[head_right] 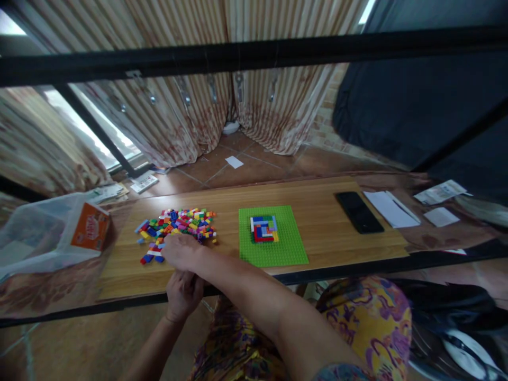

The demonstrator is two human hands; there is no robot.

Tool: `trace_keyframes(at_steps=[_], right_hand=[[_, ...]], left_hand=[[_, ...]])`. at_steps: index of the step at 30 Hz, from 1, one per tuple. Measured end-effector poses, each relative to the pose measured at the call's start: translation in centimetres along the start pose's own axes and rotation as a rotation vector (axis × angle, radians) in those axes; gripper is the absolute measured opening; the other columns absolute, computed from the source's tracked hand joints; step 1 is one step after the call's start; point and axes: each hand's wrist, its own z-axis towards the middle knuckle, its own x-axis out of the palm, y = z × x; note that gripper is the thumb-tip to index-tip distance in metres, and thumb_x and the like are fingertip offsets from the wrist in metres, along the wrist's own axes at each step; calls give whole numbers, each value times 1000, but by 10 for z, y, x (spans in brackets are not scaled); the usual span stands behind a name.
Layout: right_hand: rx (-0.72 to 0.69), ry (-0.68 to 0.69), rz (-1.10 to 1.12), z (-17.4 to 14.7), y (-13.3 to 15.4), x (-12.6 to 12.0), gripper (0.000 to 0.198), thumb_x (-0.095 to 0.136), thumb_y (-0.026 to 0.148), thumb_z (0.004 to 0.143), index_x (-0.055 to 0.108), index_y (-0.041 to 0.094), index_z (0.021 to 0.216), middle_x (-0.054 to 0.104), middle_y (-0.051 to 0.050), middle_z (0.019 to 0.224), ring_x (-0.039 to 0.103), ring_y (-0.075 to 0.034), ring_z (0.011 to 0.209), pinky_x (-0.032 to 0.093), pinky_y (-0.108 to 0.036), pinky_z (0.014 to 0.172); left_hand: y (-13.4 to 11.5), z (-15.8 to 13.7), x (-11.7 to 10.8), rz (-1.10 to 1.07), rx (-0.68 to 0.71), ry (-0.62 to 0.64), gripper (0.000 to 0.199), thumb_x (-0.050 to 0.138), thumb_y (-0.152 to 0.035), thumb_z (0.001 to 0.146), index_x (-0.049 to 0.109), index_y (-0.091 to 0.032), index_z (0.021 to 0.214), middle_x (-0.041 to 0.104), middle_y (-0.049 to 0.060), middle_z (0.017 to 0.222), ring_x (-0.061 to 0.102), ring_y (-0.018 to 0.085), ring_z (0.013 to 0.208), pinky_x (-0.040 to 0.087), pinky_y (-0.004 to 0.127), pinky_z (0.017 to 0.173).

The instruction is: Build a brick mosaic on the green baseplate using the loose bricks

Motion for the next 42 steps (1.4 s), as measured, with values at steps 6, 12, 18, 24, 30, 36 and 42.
trace_keyframes(at_steps=[6, 12, 18, 24, 30, 36, 42], right_hand=[[-5, 81, -151, 5, 5, 0, 20, 56, 6, 80, 70, 14, 67, 69, -13, 86, 62, -22, 78, 48, -31, 64], [-14, 30, -174, -4, 5, -4, 18, 57, 7, 81, 69, 15, 69, 68, -11, 85, 60, -20, 73, 45, -29, 60], [52, -298, 161, -37, -6, -3, 3, 65, 19, 81, 68, 19, 81, 66, -2, 90, 59, -15, 83, 45, -26, 73], [350, -586, 1048, -89, -20, -4, 11, 67, 27, 76, 66, 18, 82, 68, 0, 80, 60, -12, 74, 48, -26, 73], [415, -595, 1265, -127, -19, -14, 24, 70, 37, 74, 68, 20, 91, 69, 0, 80, 61, -11, 70, 48, -26, 68], [384, -673, 1077, -141, -16, -14, 20, 60, 34, 82, 69, 22, 95, 72, -2, 90, 65, -15, 84, 50, -32, 83], [422, -697, 866, -156, -17, -11, 26, 60, 33, 83, 69, 23, 106, 71, -4, 104, 63, -18, 99, 49, -35, 89]], left_hand=[[0, 2, -1, 9, 40, -32, 7, 50, -15, 80, 53, -20, 75, 59, 5, 66, 56, 21, 63, 44, 30, 58], [2, 1, 0, -19, 43, -13, 9, 52, -15, 82, 52, -21, 74, 58, 4, 66, 56, 21, 64, 43, 30, 58], [2, 7, -5, -197, -90, 27, 7, 52, -17, 82, 57, -20, 78, 61, 6, 76, 60, 22, 76, 47, 31, 66], [-5, 26, -17, -638, -538, 82, 28, 51, -34, 91, 56, -19, 116, 64, 6, 98, 63, 19, 89, 52, 31, 76], [-35, 51, -13, -894, -571, 83, 37, 55, -39, 90, 58, -21, 123, 66, 8, 108, 64, 19, 96, 55, 31, 81], [-49, 60, -10, -809, -487, 107, 23, 58, -29, 89, 66, -21, 109, 68, 6, 101, 65, 18, 90, 55, 33, 81], [-62, 61, -11, -723, -421, 88, 15, 58, -24, 88, 67, -20, 99, 68, 6, 93, 65, 17, 86, 55, 30, 76]])
